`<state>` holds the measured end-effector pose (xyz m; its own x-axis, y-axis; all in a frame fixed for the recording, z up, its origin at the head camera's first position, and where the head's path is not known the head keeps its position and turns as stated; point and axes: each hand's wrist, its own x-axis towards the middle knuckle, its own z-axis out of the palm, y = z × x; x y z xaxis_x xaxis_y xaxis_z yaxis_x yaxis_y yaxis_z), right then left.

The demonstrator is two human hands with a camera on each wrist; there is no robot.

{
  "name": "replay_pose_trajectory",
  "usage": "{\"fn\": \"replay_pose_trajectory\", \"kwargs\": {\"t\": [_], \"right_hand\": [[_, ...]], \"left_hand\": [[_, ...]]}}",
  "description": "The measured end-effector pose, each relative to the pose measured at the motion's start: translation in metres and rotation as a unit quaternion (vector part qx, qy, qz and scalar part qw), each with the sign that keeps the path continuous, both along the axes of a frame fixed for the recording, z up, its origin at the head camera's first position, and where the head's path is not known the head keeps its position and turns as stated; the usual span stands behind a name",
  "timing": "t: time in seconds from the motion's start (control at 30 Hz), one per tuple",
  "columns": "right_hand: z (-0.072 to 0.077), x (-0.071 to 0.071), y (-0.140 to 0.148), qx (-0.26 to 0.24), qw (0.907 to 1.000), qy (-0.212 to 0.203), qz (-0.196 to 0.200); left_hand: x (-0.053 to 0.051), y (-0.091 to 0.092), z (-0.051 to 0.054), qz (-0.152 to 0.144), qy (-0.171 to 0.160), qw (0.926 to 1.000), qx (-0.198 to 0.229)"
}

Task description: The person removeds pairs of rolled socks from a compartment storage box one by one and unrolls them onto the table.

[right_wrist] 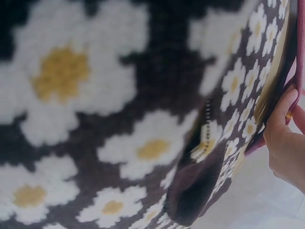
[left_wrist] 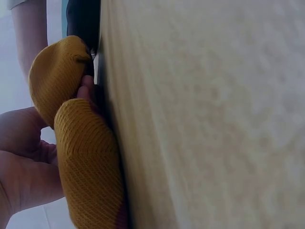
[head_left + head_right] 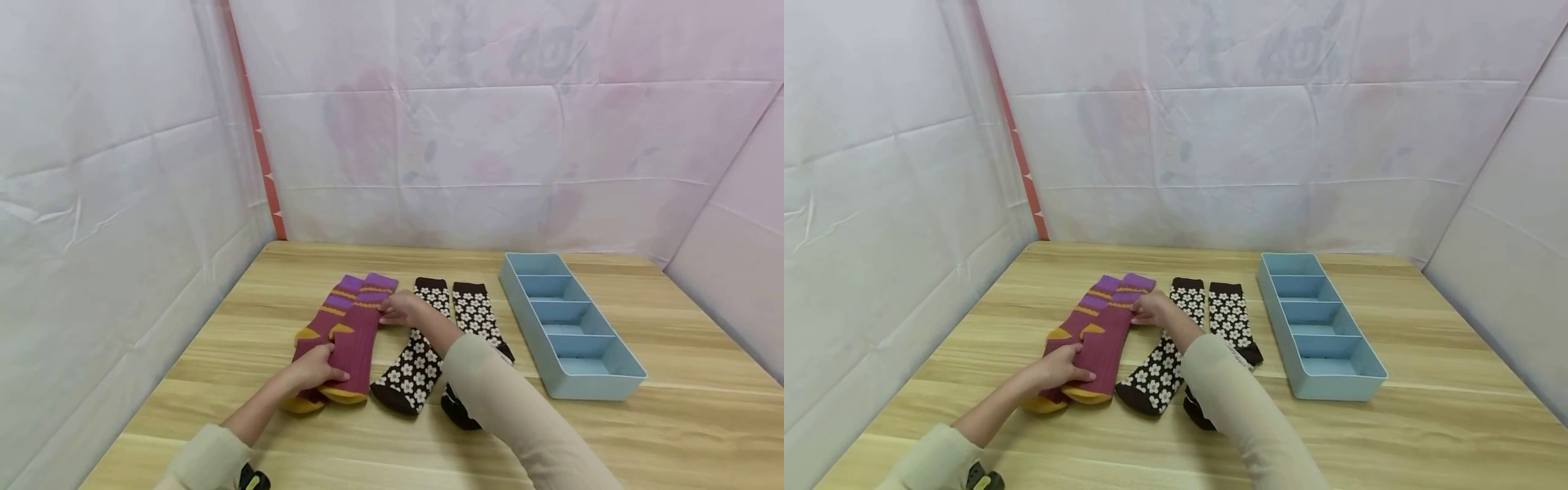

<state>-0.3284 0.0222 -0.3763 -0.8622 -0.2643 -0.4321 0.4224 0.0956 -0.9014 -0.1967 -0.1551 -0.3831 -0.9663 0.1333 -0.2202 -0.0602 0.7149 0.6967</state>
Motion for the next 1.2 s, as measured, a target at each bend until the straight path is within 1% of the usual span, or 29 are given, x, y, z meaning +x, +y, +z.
{"fn": "replay_pose_trajectory", "kwargs": {"t": [0.17, 0.3, 0.43, 0.57, 0.6, 0.7, 0.8, 0.83, 0.97, 1.13, 1.2], "right_hand": [[-0.005, -0.001, 0.004, 0.007, 0.9999, 0.001, 0.009], [-0.003, 0.001, 0.008, 0.007, 0.9997, 0.001, 0.023], [-0.003, 0.001, 0.01, 0.015, 0.9996, 0.004, 0.024], [-0.011, -0.006, 0.012, 0.025, 0.9994, 0.006, 0.023], [-0.015, -0.01, 0.014, 0.016, 0.9994, 0.007, 0.031], [-0.018, -0.013, 0.016, 0.014, 0.9993, 0.006, 0.033], [-0.016, -0.009, 0.018, 0.015, 0.9994, 0.005, 0.029], [-0.012, -0.005, 0.017, 0.026, 0.9995, 0.004, 0.019], [-0.009, 0.0, 0.02, 0.023, 0.9995, 0.007, 0.02], [-0.008, 0.001, 0.023, 0.021, 0.9995, 0.004, 0.025], [-0.009, 0.001, 0.023, 0.025, 0.9994, 0.003, 0.022]], "left_hand": [[0.001, 0.003, 0.002, -0.004, -0.01, 0.9999, -0.012], [0.001, 0.005, 0.003, -0.011, -0.015, 0.9997, -0.017], [0.001, 0.008, 0.004, -0.018, -0.015, 0.9994, -0.026], [0.0, 0.01, 0.002, -0.025, -0.015, 0.9991, -0.031], [0.0, 0.011, 0.002, -0.028, -0.015, 0.999, -0.031], [0.0, 0.012, 0.001, -0.034, -0.013, 0.9989, -0.03], [-0.001, 0.014, 0.002, -0.042, -0.013, 0.9985, -0.031], [-0.001, 0.015, 0.002, -0.045, -0.014, 0.9985, -0.03], [-0.002, 0.016, 0.002, -0.052, -0.017, 0.9979, -0.032], [-0.002, 0.016, 0.002, -0.058, -0.021, 0.9973, -0.039], [-0.002, 0.016, 0.002, -0.054, -0.042, 0.9976, -0.013]]}}
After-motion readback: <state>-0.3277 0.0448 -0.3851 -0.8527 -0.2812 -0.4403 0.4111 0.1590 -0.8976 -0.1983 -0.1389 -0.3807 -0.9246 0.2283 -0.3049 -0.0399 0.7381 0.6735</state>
